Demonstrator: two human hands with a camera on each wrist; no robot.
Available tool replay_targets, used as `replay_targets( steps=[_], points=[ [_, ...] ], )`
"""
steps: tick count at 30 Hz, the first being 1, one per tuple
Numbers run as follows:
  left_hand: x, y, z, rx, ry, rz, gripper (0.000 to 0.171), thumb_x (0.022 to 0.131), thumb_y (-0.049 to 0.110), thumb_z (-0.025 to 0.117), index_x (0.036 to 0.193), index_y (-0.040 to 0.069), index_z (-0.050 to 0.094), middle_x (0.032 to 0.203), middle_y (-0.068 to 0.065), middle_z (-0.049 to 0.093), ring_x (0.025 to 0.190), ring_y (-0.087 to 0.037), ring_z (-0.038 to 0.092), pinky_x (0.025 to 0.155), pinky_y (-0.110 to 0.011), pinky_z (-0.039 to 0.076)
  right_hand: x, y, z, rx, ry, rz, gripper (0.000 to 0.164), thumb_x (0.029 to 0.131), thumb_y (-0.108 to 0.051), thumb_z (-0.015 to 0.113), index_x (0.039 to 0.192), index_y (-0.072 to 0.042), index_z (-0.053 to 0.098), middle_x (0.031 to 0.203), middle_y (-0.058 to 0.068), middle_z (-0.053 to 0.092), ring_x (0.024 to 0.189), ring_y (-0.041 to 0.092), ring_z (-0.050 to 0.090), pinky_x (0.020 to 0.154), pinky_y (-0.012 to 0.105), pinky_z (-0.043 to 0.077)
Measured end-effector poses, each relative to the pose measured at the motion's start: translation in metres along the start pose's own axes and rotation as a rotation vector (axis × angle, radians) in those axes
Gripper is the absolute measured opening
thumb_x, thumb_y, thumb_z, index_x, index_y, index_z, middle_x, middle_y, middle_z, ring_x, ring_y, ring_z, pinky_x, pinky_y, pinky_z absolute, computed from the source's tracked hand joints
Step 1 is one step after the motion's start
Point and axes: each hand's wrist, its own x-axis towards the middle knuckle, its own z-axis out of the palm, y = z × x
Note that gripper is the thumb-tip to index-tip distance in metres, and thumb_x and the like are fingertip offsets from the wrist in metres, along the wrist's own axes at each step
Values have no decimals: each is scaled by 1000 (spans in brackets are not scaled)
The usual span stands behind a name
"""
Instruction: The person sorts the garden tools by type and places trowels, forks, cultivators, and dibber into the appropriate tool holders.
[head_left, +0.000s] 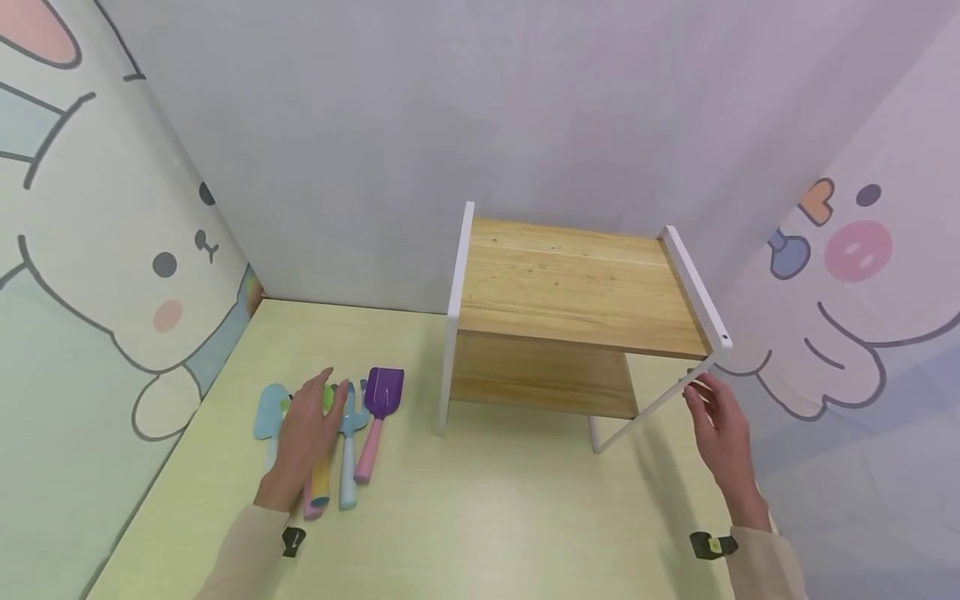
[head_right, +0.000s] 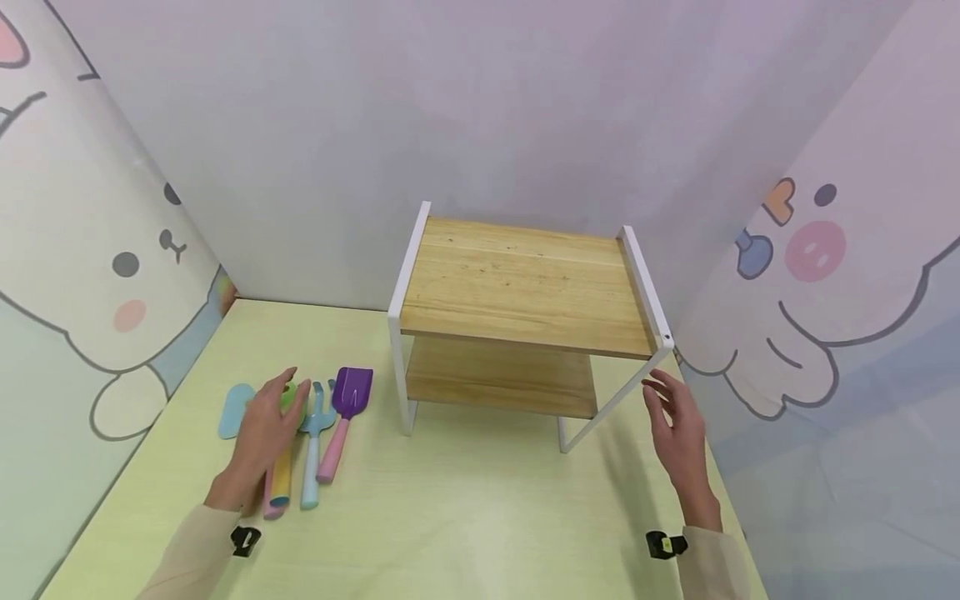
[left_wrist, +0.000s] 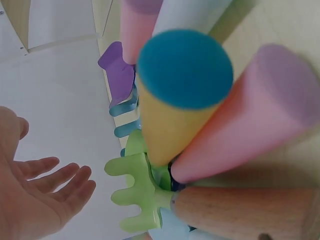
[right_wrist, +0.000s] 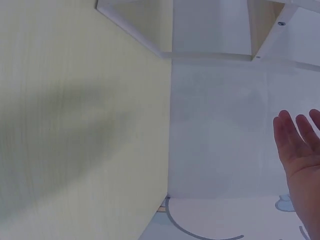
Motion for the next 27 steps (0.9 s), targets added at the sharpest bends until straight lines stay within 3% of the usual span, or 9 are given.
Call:
replay_targets(
  steps=[3,12,15,19,27],
  points=[
    [-5,2,1,-43,-20,-26,65,111,47,39,154,-3,39,149,-31,46,134,-50,46,109,-66,39,1,-6,0,66,-7,-15,35,96,18,58,130,15,56,123,-12,63,111,-3,63,92,9,50],
    [-18,1,10,-171,-30,-93,65,110,47,41,151,-3,42,140,-26,56,119,-41,61,96,-56,54,2,-20,1,314,-69,13,33,100,17,50,133,18,53,124,10,69,110,14,69,93,25,56],
    [-23,0,14,-194,-28,-93,63,110,46,42,150,-4,45,134,-27,60,117,-43,63,94,-55,56,2,-26,2,405,-85,29,32,101,15,49,133,20,52,125,20,67,112,20,69,94,28,56],
    [-29,0,19,-227,-37,-109,62,110,45,42,148,-3,47,131,-29,62,115,-46,65,94,-56,56,2,-32,4,482,-111,6,32,102,15,46,133,22,49,127,20,66,113,21,69,95,27,56],
    [-36,0,32,-185,-104,-155,60,110,47,43,145,-1,53,130,-26,65,112,-41,67,94,-54,56,3,-43,6,594,-166,-75,33,102,18,41,134,24,45,131,24,64,116,24,69,97,28,55]
  ],
)
